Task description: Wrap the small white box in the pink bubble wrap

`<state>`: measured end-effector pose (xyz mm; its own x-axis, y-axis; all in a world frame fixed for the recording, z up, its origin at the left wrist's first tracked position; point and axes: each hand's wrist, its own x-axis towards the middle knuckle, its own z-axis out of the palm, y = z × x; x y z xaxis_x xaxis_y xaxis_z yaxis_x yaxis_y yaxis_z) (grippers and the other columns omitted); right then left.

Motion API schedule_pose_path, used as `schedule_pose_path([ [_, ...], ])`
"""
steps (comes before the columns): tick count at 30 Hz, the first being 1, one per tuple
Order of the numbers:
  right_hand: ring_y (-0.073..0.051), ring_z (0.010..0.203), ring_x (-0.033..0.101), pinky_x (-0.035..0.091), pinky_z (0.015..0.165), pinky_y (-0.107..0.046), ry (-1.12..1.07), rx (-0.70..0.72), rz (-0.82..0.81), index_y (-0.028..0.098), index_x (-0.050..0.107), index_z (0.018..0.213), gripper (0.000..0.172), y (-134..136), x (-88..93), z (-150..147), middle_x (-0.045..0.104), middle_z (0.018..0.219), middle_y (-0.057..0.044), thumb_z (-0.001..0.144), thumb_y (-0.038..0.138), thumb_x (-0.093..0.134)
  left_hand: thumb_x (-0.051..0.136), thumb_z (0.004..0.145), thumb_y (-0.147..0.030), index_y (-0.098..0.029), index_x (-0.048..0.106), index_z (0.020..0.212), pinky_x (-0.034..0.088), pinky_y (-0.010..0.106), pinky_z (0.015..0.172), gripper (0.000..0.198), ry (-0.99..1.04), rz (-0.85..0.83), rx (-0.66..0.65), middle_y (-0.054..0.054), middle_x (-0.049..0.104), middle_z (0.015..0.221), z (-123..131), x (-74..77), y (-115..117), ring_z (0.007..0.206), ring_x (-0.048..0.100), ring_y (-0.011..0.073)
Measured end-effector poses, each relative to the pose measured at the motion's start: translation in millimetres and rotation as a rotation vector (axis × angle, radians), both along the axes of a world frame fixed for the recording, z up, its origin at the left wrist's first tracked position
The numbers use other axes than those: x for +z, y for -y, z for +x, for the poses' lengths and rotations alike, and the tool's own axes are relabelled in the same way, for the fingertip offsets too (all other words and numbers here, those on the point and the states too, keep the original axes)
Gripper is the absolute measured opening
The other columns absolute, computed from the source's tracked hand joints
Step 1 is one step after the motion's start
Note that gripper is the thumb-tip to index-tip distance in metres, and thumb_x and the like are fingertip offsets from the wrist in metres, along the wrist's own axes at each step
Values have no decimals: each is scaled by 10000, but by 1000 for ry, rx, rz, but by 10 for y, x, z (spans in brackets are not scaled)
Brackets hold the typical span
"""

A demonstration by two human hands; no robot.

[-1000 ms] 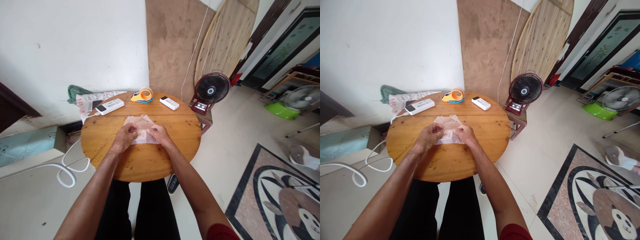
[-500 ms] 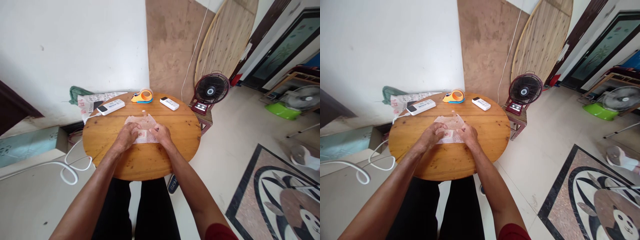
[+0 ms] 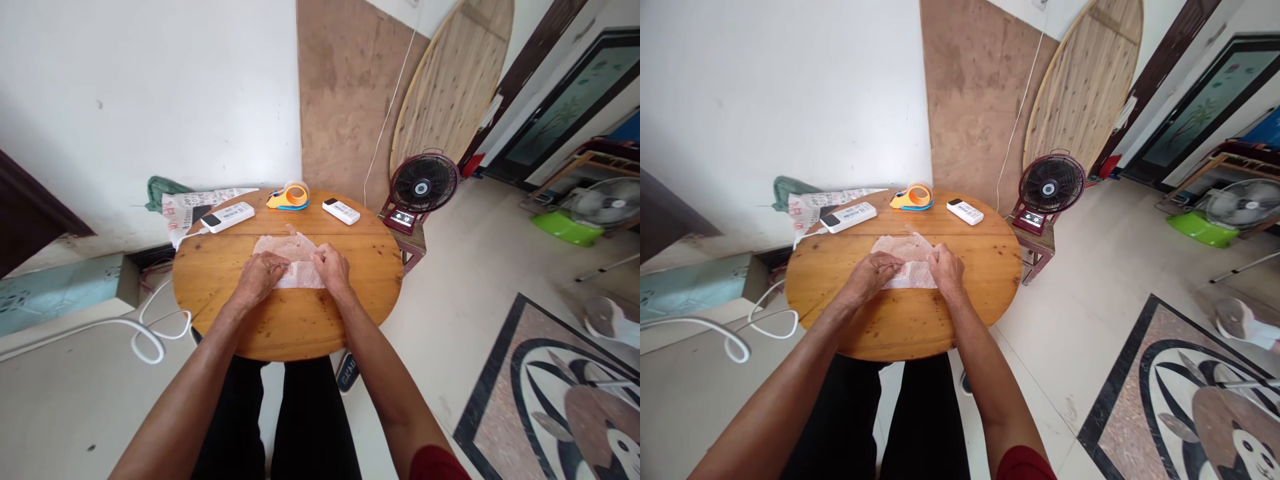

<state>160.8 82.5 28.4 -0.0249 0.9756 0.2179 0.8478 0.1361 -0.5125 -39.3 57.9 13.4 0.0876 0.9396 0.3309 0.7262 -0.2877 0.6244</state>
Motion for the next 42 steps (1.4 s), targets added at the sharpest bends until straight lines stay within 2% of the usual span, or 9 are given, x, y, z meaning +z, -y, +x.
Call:
schedule_pose_path([
  [7, -212, 1002, 547, 379, 912, -322, -18, 206, 338, 181, 635, 1032, 235, 316, 355, -103, 653, 1025, -81, 918, 205, 431, 517, 816, -338, -242, 776, 918, 467, 311, 827, 295, -9, -31, 19, 66, 723, 934, 55, 87, 58, 858, 627, 215],
  [10, -205, 1038, 537, 383, 936, -310, 14, 418, 360, 194, 634, 1057, 281, 531, 439, -227, 645, 1062, -80, 932, 160, 385, 505, 812, -323, -237, 772, 914, 460, 326, 858, 298, -7, -62, -2, 67, 723, 935, 45, 110, 78, 892, 615, 226],
  [12, -190, 1037, 540, 399, 917, -285, 76, 544, 311, 204, 638, 1059, 288, 584, 379, -291, 648, 1068, -65, 907, 122, 407, 500, 806, -305, -240, 771, 889, 456, 334, 877, 291, 1, -72, -26, 64, 720, 925, 29, 112, 79, 911, 608, 231],
  [18, -204, 1035, 524, 362, 934, -326, 182, 548, 298, 170, 677, 1019, 249, 409, 60, -319, 671, 1073, -84, 932, 183, 444, 493, 806, -316, -234, 759, 916, 422, 373, 982, 299, 1, -7, -79, 72, 703, 1039, -35, 86, 23, 1005, 604, 233],
  [24, -211, 1061, 479, 299, 918, -360, 235, 555, 322, 242, 670, 1098, 261, 445, 49, -295, 639, 1179, -53, 964, 331, 465, 543, 799, -412, -186, 670, 1141, 413, 415, 1021, 429, 8, 48, 259, 134, 652, 1142, -179, 33, 253, 1116, 571, 283],
  [27, -216, 1045, 465, 290, 892, -368, 280, 550, 327, 263, 648, 1135, 261, 489, 61, -295, 625, 1165, -48, 955, 361, 486, 538, 790, -459, -146, 625, 1184, 486, 392, 892, 511, 59, -80, 477, 144, 660, 1091, -293, 5, 485, 953, 639, 266],
  [30, -225, 1040, 453, 288, 875, -375, 319, 544, 312, 276, 619, 1189, 280, 506, 77, -306, 611, 1152, -59, 946, 350, 501, 554, 768, -519, -132, 597, 1208, 496, 367, 791, 588, 65, -213, 567, 137, 693, 1012, -380, 41, 634, 851, 665, 261],
  [36, -237, 1031, 444, 296, 865, -382, 376, 527, 293, 285, 583, 1229, 308, 531, 130, -339, 592, 1152, -64, 930, 323, 518, 570, 726, -572, -63, 533, 1273, 451, 328, 589, 748, 122, -411, 491, 89, 693, 686, -393, 180, 524, 674, 663, 276],
  [42, -243, 1034, 441, 306, 862, -392, 388, 512, 278, 269, 585, 1217, 296, 546, 132, -389, 588, 1141, -78, 935, 296, 498, 600, 666, -496, -186, 659, 762, 355, 274, 478, 330, 167, -475, 387, 3, 540, 425, -364, 171, 372, 457, 544, 197],
])
